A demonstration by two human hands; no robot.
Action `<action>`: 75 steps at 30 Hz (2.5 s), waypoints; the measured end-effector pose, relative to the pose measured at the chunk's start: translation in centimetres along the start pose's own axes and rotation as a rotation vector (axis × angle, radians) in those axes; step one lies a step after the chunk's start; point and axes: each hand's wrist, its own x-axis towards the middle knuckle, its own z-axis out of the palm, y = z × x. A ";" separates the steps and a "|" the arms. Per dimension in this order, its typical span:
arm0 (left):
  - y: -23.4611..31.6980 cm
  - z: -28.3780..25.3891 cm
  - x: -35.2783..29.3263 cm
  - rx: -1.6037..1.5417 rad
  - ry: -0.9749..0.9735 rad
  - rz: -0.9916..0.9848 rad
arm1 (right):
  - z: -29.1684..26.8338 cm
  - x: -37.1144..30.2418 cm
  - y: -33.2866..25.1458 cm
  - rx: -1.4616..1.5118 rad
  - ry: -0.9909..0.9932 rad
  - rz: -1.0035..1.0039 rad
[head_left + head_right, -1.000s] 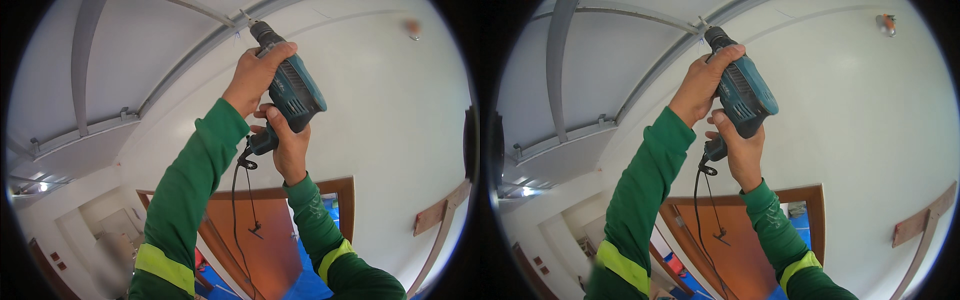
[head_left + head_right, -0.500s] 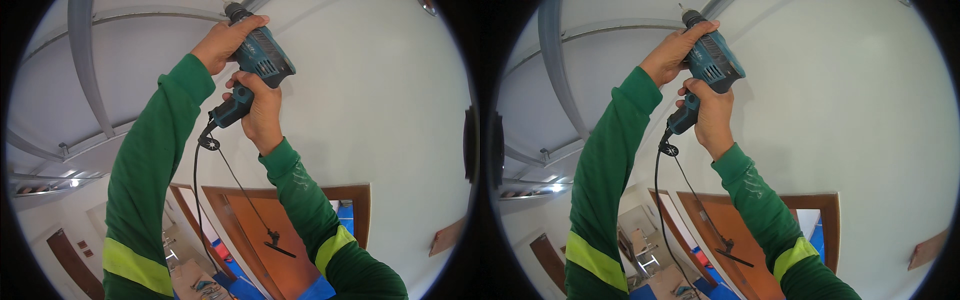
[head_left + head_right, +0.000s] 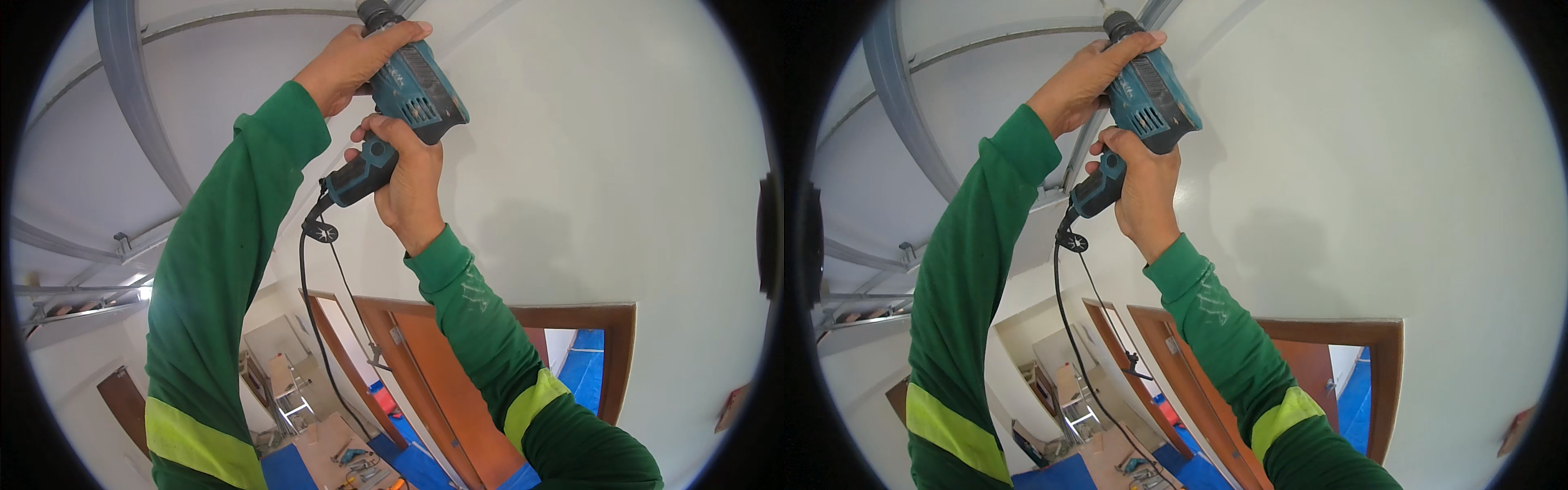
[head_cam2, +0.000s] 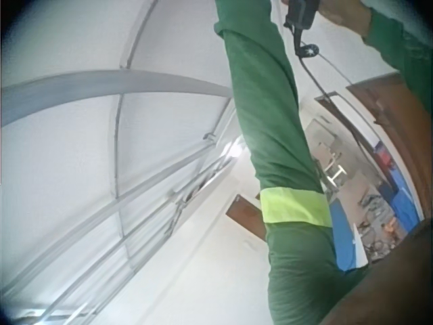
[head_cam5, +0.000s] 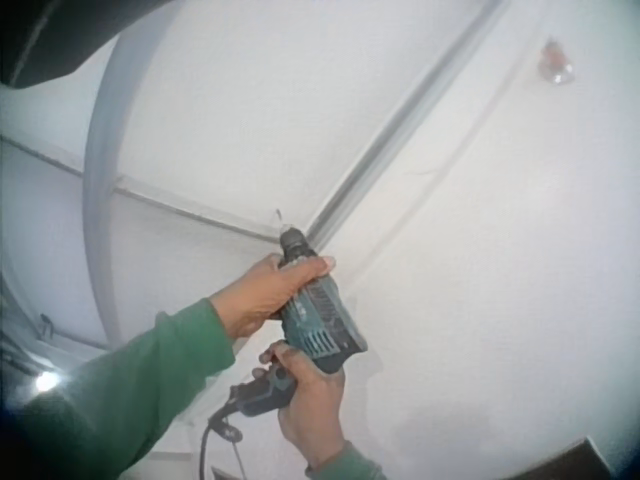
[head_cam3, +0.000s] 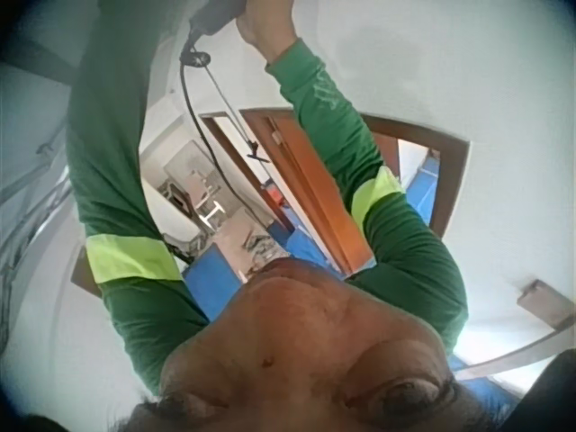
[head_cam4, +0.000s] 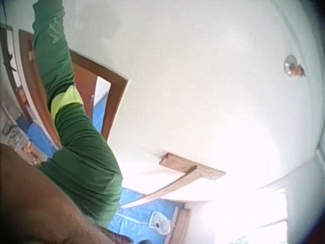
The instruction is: The person walks across a room with blue protective floor coverings, picks up a corded power drill, and drills a hole into the ceiling near a metal conduit. After drilling, the person sets the drill down and walks toward a doorway.
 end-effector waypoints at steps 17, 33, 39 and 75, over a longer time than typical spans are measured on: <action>-1.5 -0.1 0.1 -0.026 0.002 0.042 | -0.6 0.0 1.4 -0.019 0.013 -0.063; -2.0 0.3 0.9 -0.058 0.064 0.046 | -0.7 -0.1 1.1 -0.063 0.008 -0.063; -1.3 0.0 0.5 -0.027 -0.007 0.031 | -0.8 -0.1 0.9 -0.060 0.004 -0.054; -2.4 0.0 -2.3 -0.376 0.074 -0.101 | -2.3 1.7 4.0 -0.250 -0.010 -0.190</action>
